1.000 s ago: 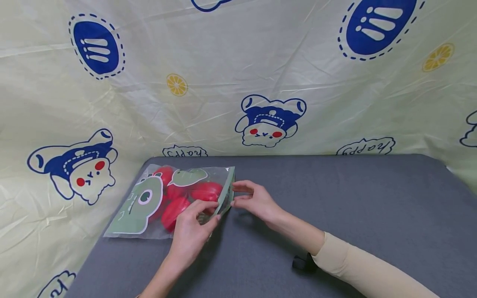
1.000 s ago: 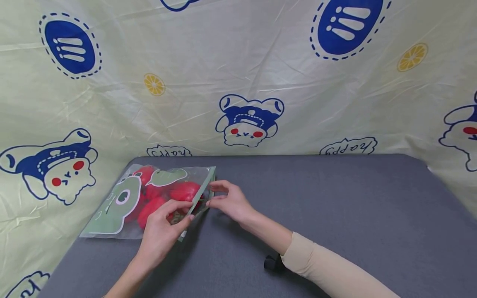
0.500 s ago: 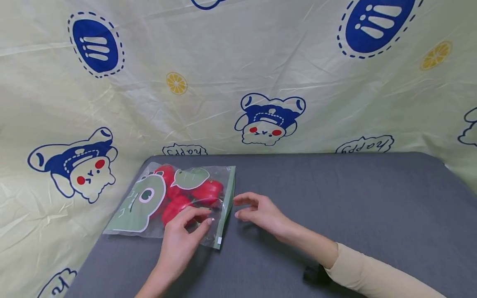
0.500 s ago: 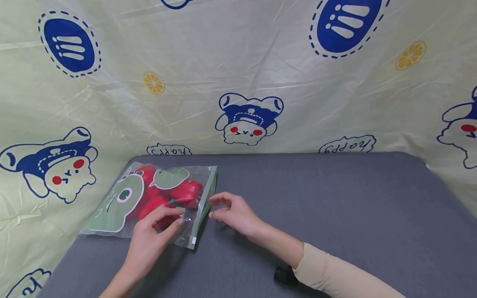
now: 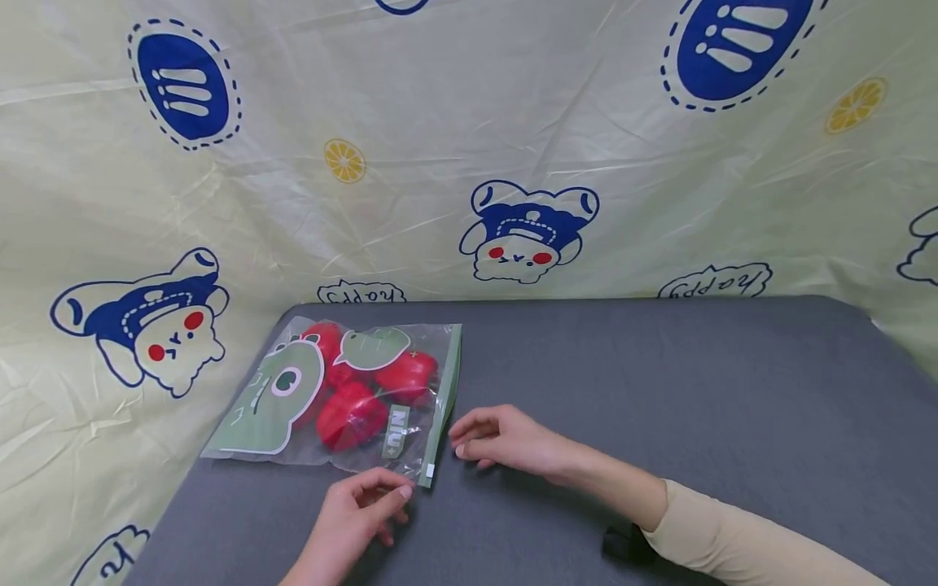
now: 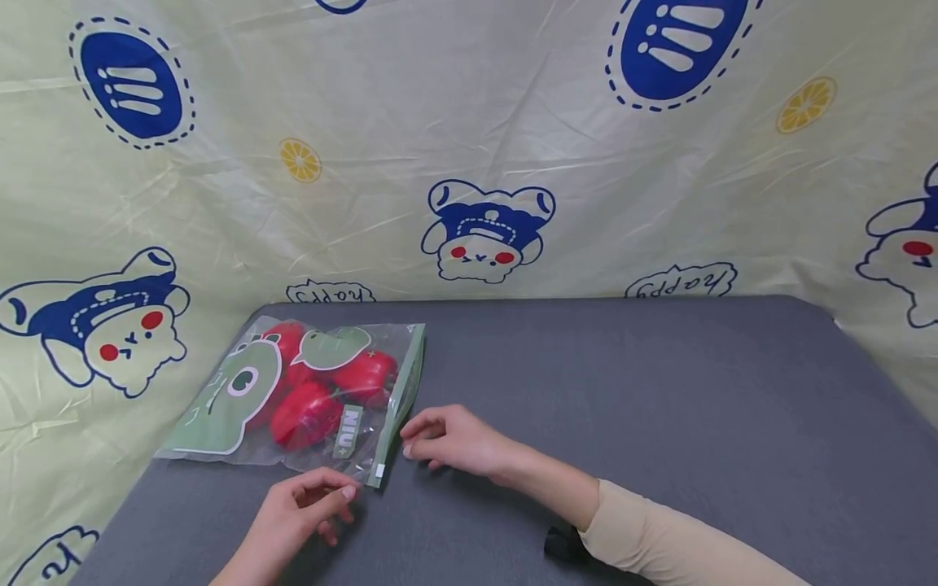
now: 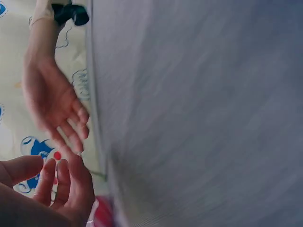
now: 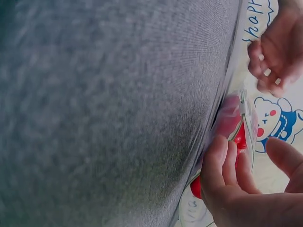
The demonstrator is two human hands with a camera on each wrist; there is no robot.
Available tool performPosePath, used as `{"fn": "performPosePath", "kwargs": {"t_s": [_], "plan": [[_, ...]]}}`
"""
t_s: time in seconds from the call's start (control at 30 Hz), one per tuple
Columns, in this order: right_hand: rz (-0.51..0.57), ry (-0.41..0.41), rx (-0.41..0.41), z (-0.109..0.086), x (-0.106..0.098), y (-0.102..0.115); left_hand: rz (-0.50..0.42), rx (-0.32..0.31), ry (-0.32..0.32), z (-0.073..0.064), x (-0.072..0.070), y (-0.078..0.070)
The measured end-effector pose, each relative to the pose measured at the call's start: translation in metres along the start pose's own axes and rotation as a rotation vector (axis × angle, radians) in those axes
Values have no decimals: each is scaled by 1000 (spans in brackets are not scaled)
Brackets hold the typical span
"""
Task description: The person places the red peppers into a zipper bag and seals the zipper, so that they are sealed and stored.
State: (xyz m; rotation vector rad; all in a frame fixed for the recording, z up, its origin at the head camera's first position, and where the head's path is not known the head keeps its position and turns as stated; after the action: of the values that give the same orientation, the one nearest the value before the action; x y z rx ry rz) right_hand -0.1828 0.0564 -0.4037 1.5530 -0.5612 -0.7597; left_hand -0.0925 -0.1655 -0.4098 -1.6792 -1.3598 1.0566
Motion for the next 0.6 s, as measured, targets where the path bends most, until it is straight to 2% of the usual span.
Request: {"fn": "performPosePath", "kwargs": {"t_s": [0.17,0.27,0.37,0.43,0.6], "plan": [[0,62,35,3,5,-2,-143,-215,223,3,4,15],[21,110,81,5,7,-4,-201,-292,319,5,5,18],[75,162,127,8,10,-5,-256,-329,388,7,6,19],[117,190,141,11,12,-7,-291,-336,412,8,7,20],[220,225,152,16,15,-10,-356,-322,406,11,7,19]]}}
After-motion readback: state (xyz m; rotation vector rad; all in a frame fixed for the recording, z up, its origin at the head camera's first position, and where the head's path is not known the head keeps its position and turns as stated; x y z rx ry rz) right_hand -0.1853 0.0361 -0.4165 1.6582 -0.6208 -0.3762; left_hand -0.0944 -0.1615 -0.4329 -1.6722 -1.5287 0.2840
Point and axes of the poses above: each hand's wrist, its own z-axis towards the middle knuckle, its own x-axis out of the palm, y = z × x, the point moved 2 cm from there along z, towards the middle knuckle, and after that the axes turned 8 degrees about -x, right-handed, at the moved point
